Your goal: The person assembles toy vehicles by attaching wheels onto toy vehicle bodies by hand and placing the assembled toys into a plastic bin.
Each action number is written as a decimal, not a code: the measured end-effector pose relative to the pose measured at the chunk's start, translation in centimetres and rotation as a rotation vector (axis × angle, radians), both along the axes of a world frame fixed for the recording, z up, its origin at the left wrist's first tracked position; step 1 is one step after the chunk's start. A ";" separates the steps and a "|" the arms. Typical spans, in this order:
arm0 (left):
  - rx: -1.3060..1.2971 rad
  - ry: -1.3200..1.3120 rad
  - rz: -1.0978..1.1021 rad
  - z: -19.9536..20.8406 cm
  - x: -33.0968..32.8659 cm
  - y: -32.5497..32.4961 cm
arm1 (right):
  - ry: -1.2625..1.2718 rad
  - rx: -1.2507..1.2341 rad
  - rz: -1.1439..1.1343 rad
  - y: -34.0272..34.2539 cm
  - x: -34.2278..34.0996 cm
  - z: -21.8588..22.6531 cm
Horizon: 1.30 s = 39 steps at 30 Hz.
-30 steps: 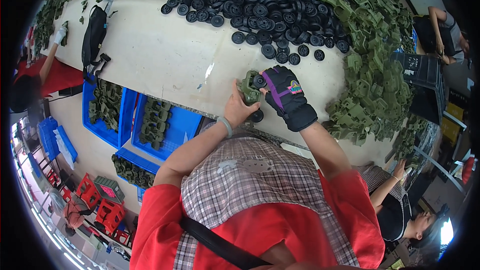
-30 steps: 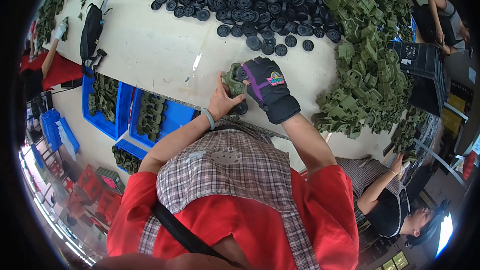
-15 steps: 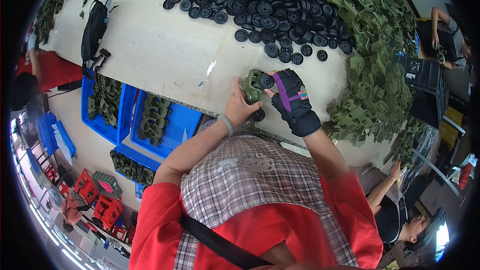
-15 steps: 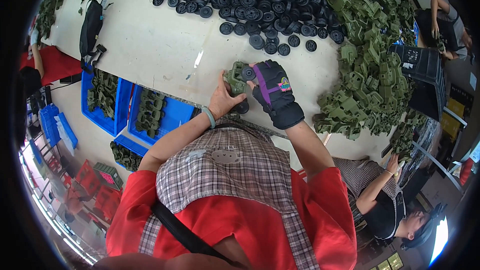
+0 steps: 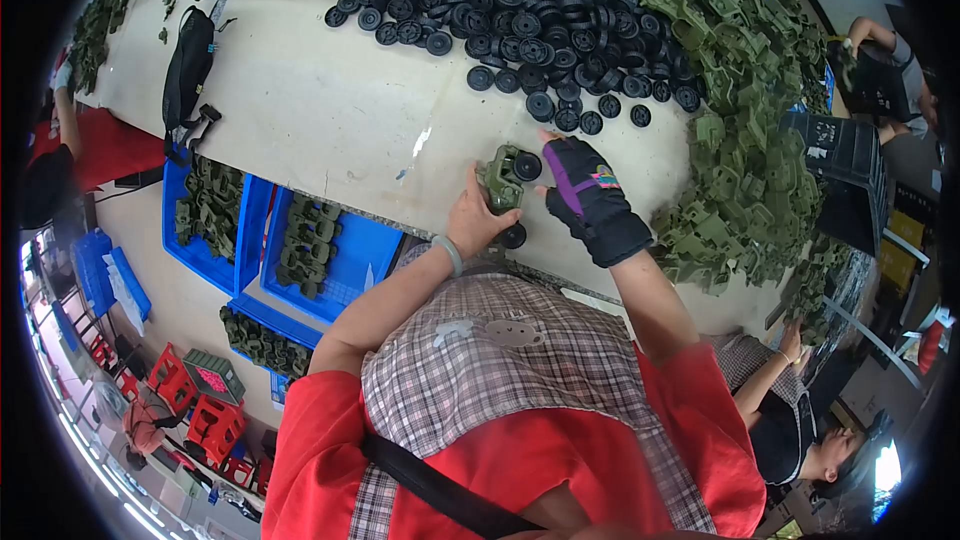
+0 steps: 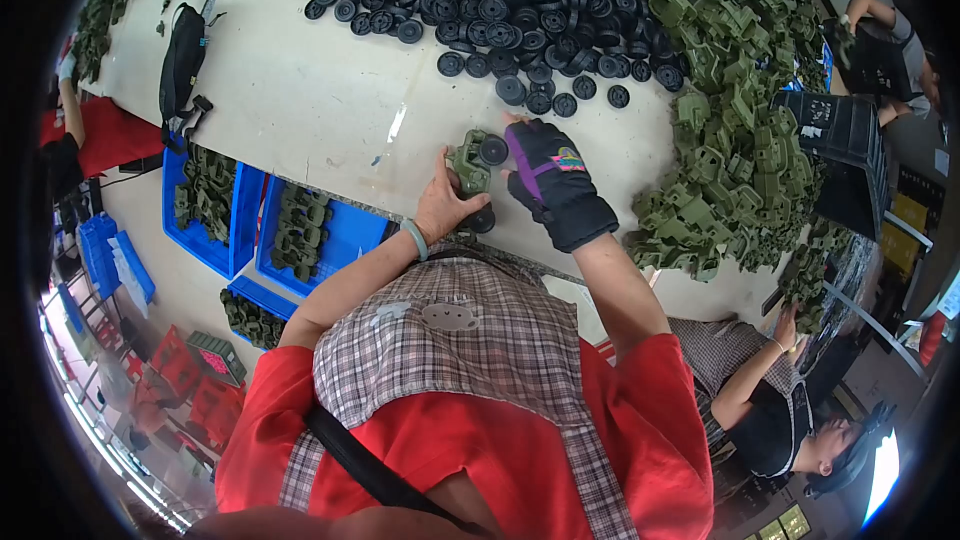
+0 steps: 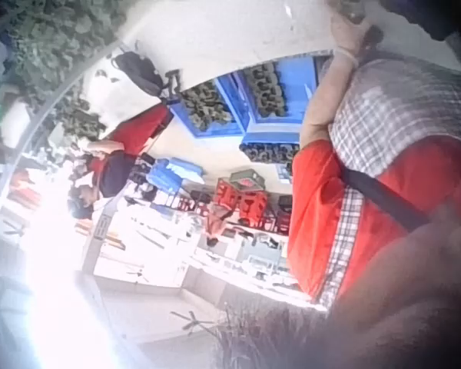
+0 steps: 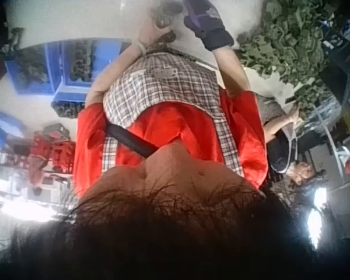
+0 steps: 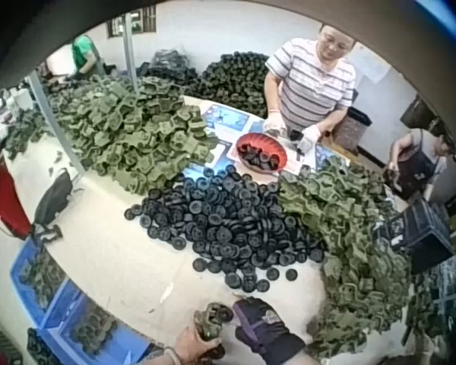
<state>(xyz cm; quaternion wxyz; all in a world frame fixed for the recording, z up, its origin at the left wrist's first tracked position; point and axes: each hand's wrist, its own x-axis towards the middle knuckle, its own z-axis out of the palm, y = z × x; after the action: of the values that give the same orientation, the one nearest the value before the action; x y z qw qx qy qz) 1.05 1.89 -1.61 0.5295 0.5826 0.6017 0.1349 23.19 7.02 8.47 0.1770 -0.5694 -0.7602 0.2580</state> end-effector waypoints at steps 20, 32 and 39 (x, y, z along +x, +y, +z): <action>-0.014 0.045 -0.059 -1.7 0.0 -1.0 | -0.037 0.082 -0.084 5.0 -5.9 -4.2; -0.057 0.011 -0.014 -1.4 0.3 -0.2 | -0.009 -0.021 -0.139 4.9 -6.2 -4.8; -0.231 -0.374 0.040 -1.6 -2.9 1.0 | 0.878 -0.407 -0.854 3.4 -0.7 -9.4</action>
<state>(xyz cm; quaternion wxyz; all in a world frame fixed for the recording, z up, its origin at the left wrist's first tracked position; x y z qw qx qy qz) -1.86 2.87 -3.16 0.6925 0.4706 0.5159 0.1813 22.54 10.38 -0.95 0.4469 -0.6855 -0.2595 0.5128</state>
